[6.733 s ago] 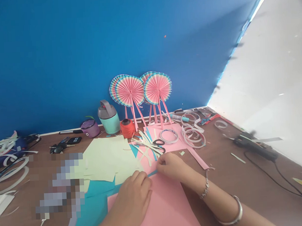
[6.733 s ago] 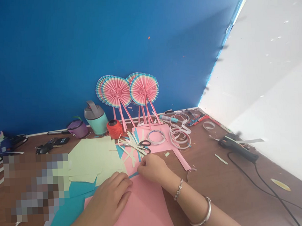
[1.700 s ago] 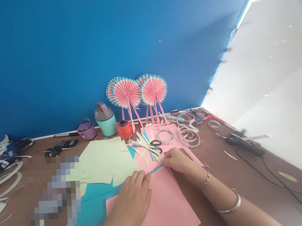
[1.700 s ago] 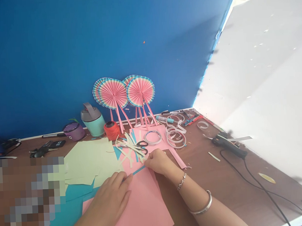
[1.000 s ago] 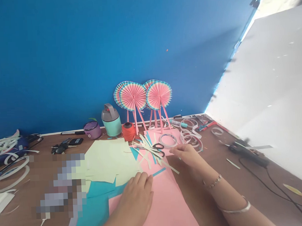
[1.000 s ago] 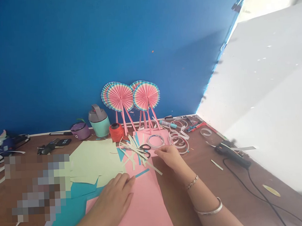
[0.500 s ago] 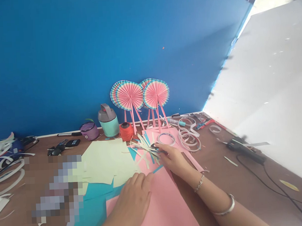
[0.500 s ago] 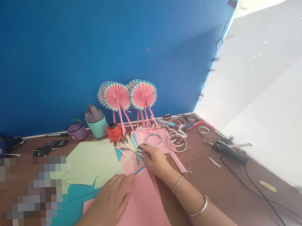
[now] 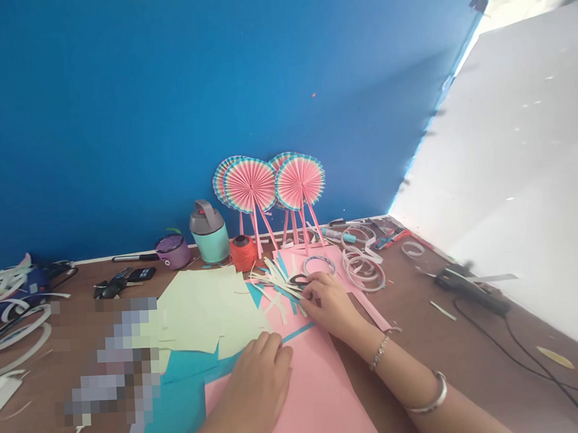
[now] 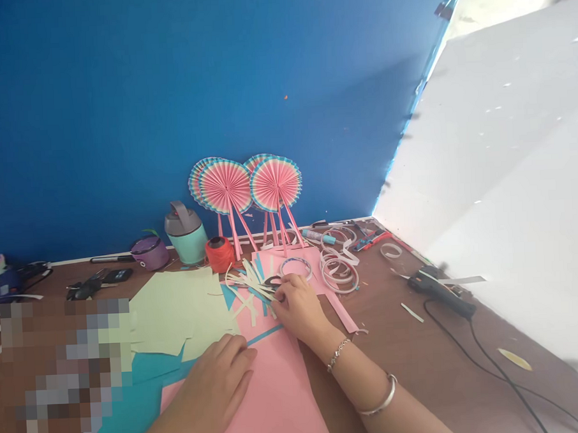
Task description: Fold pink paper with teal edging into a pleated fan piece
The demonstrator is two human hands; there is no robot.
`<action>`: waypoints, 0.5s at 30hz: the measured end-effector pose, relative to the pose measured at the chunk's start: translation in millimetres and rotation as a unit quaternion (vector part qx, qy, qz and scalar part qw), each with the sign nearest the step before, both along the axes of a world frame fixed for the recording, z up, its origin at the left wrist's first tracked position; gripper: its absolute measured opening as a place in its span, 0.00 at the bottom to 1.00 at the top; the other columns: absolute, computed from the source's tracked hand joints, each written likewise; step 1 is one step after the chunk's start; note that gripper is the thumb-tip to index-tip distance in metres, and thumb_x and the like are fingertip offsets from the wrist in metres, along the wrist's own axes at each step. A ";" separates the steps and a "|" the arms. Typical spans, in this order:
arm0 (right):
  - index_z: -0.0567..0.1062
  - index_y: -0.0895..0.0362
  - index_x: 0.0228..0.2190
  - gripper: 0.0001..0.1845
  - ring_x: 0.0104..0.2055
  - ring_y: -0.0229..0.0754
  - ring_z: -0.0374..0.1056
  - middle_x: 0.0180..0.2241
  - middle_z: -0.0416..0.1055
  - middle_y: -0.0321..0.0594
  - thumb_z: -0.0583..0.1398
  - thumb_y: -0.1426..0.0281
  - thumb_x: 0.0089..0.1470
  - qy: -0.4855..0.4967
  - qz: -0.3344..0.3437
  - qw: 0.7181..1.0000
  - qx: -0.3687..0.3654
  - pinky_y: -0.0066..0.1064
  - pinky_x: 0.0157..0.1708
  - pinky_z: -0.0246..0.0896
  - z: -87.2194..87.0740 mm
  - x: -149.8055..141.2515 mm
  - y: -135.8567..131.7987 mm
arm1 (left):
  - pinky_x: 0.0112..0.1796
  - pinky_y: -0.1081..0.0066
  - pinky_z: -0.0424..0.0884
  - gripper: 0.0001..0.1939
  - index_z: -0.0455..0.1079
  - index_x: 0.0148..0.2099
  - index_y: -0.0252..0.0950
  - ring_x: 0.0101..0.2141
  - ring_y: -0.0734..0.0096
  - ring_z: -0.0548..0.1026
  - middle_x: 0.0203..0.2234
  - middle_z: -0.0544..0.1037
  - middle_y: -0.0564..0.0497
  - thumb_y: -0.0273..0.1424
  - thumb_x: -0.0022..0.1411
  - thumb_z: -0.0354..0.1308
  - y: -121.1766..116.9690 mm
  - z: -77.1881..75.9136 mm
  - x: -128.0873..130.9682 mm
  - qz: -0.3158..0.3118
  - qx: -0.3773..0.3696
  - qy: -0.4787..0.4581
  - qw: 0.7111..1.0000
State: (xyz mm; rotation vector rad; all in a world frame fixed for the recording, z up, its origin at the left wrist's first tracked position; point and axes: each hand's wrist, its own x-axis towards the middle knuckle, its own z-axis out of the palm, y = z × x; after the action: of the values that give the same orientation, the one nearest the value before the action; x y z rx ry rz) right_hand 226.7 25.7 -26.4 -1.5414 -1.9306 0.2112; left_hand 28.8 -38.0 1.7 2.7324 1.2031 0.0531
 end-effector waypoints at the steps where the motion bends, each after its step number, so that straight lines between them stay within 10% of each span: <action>1: 0.73 0.58 0.22 0.05 0.45 0.51 0.65 0.39 0.69 0.47 0.58 0.77 0.46 -0.005 -0.005 1.000 -0.008 0.41 0.43 0.61 -0.9 -1.1 0.4 | 0.39 0.60 0.69 0.13 0.67 0.43 0.35 0.39 0.60 0.69 0.38 0.71 0.46 0.20 0.62 0.45 -0.1 -1.4 0.0 -0.004 0.004 -0.005 1.000; 10: 0.70 0.56 0.23 0.07 0.41 0.46 0.65 0.34 0.71 0.43 0.56 0.77 0.50 0.064 0.016 0.997 0.038 0.37 0.41 0.58 7.9 1.7 -1.7 | 0.46 0.57 0.68 0.20 0.63 0.55 0.40 0.47 0.59 0.67 0.48 0.70 0.45 0.23 0.62 0.46 4.3 -8.0 -6.6 0.002 0.043 -0.130 0.991; 15: 0.71 0.55 0.28 0.08 0.33 0.41 0.65 0.28 0.72 0.39 0.54 0.74 0.56 0.088 0.185 0.979 0.020 0.34 0.37 0.57 28.4 -7.5 -21.1 | 0.55 0.53 0.57 0.28 0.47 0.65 0.43 0.60 0.55 0.52 0.61 0.56 0.44 0.26 0.64 0.46 11.7 -7.8 -17.5 0.077 0.126 -0.212 0.966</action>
State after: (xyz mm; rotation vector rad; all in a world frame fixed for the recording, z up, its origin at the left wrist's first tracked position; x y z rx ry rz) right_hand 219.2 4.6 2.0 -1.0866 -2.0493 0.4503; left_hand 11.2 -26.3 -6.1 2.6184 1.3445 0.8164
